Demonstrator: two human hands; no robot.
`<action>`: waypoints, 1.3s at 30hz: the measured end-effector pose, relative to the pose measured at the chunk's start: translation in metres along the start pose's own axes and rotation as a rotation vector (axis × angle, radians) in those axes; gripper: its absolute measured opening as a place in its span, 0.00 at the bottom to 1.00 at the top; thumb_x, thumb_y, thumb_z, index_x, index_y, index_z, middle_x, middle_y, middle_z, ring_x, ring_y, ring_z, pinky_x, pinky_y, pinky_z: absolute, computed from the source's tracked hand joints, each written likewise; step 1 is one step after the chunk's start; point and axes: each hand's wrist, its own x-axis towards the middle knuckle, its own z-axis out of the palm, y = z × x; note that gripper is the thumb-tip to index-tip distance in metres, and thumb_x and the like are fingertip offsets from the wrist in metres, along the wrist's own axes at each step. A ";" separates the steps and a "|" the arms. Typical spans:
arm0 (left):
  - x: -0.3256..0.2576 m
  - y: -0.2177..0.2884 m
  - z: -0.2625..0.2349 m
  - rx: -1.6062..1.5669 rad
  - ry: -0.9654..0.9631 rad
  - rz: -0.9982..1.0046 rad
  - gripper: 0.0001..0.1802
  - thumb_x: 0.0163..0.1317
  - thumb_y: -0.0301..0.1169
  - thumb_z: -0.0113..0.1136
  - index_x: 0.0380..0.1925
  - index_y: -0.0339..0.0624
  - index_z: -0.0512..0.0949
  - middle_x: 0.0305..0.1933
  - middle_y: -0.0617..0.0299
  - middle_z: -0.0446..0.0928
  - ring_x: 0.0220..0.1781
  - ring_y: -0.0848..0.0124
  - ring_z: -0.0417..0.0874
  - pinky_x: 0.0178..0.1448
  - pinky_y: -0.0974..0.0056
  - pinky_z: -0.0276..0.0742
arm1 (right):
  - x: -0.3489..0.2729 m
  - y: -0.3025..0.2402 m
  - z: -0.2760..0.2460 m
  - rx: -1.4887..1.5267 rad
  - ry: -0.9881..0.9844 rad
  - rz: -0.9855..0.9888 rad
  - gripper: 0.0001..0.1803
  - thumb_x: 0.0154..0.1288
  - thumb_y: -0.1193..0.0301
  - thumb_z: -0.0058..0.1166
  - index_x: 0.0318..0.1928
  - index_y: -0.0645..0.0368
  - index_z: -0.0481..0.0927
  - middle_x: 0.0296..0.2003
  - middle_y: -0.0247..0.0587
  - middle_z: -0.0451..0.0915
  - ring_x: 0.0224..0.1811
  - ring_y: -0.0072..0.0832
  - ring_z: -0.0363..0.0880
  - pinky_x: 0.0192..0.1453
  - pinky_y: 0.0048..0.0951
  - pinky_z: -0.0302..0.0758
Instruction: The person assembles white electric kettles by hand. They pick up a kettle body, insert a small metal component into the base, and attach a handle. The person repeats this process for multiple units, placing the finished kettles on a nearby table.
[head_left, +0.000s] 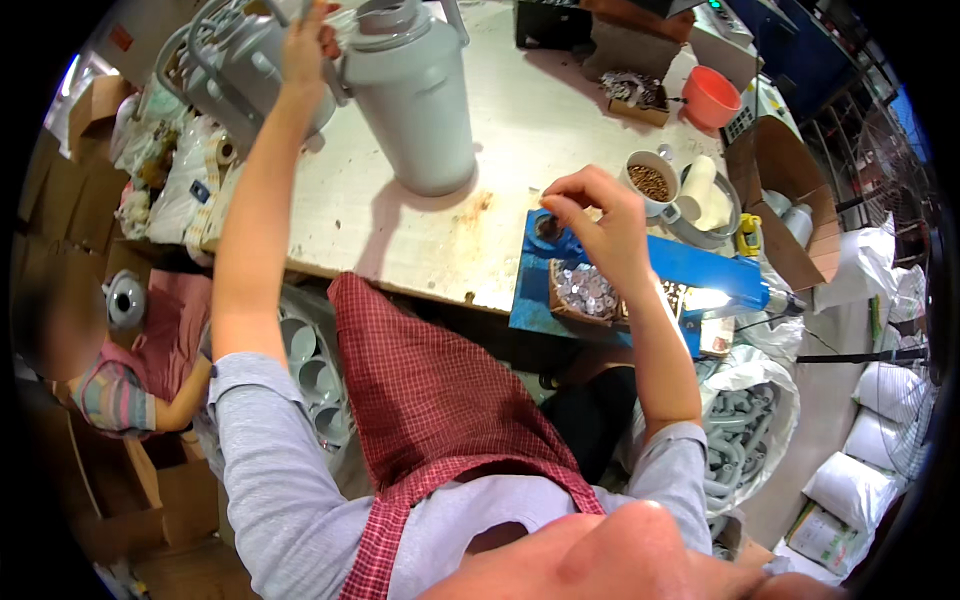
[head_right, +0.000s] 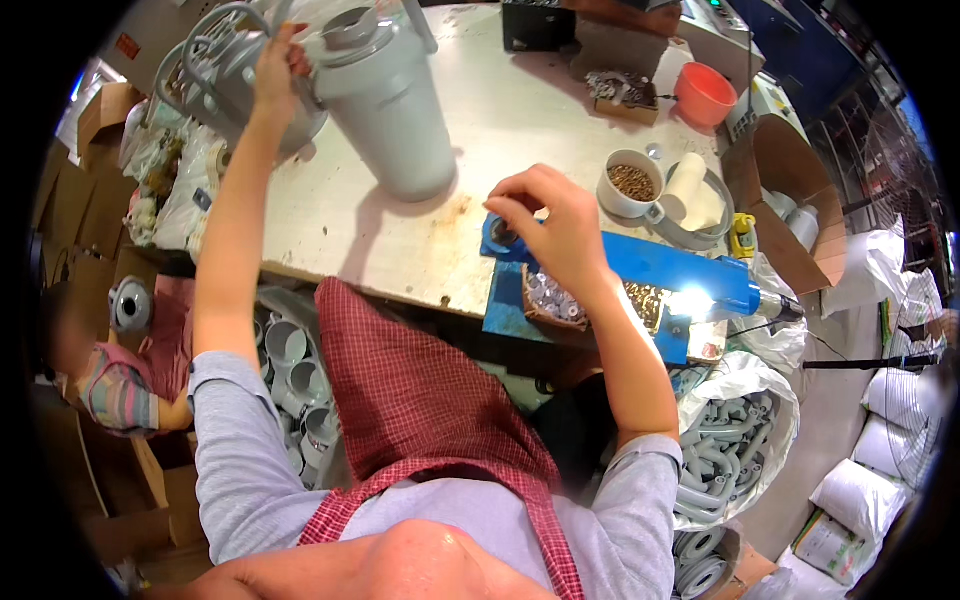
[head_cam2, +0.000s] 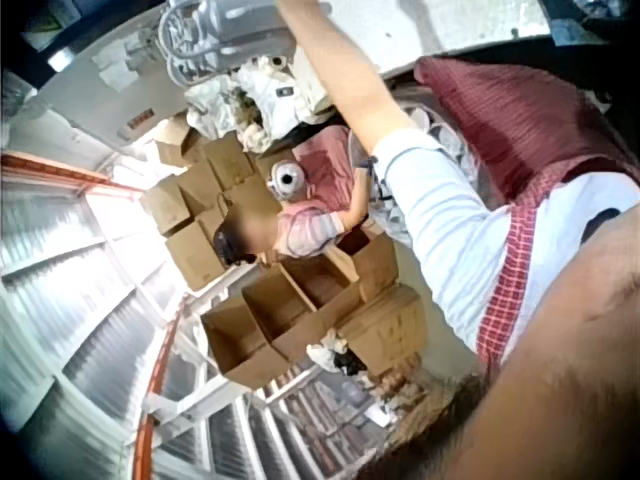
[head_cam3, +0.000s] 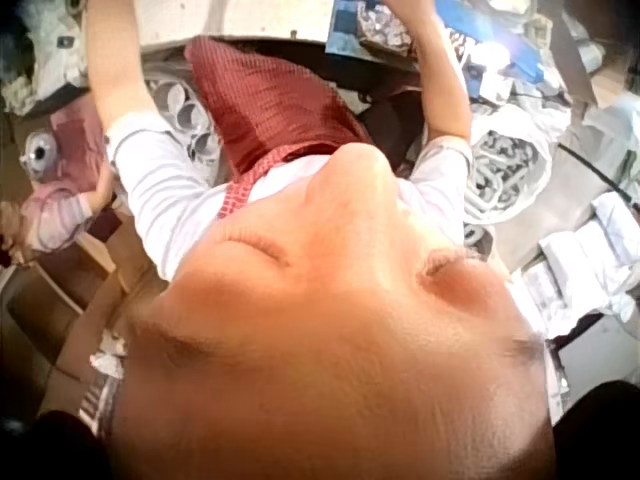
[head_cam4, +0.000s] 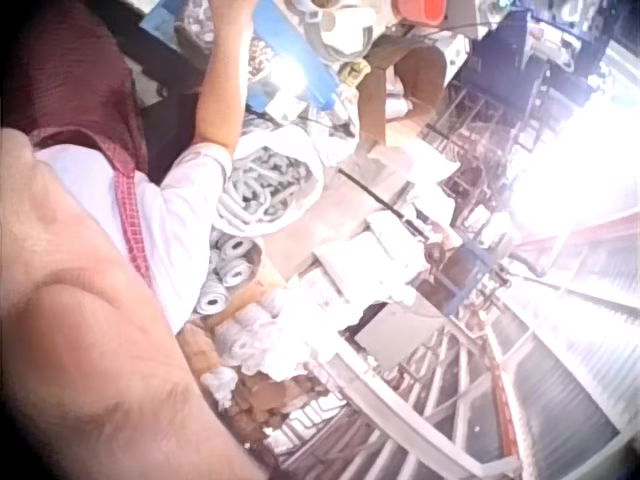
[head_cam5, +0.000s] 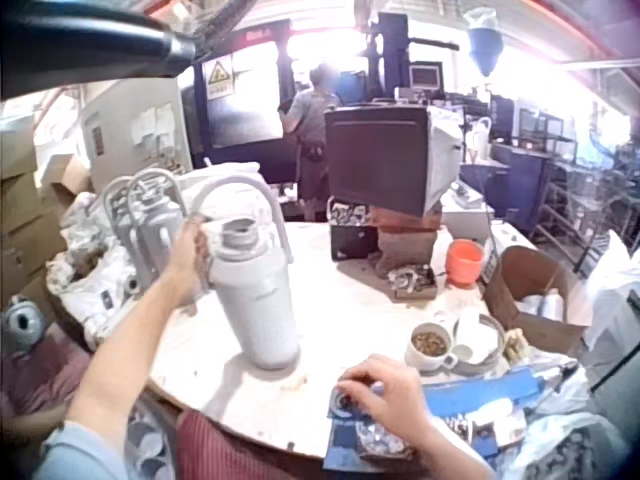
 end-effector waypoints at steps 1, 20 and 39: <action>-0.016 0.015 -0.014 0.011 0.028 -0.038 0.25 0.70 0.48 0.55 0.49 0.33 0.75 0.19 0.73 0.57 0.20 0.79 0.58 0.26 0.72 0.57 | -0.002 -0.002 0.001 0.041 -0.001 0.071 0.07 0.58 0.77 0.65 0.36 0.64 0.82 0.29 0.39 0.80 0.29 0.23 0.81 0.35 0.23 0.75; -0.139 0.104 0.006 1.001 -0.165 0.732 0.15 0.63 0.38 0.60 0.43 0.38 0.80 0.47 0.52 0.79 0.51 0.55 0.78 0.58 0.56 0.72 | -0.012 -0.008 0.006 0.008 0.038 0.274 0.08 0.65 0.73 0.59 0.37 0.67 0.82 0.23 0.36 0.81 0.24 0.17 0.79 0.29 0.19 0.73; -0.153 0.111 -0.051 0.883 -0.293 0.588 0.22 0.62 0.38 0.62 0.55 0.42 0.77 0.58 0.57 0.77 0.64 0.59 0.73 0.68 0.59 0.67 | -0.018 0.000 0.021 -0.052 0.132 0.129 0.08 0.62 0.72 0.62 0.40 0.64 0.84 0.29 0.37 0.82 0.23 0.19 0.78 0.29 0.21 0.73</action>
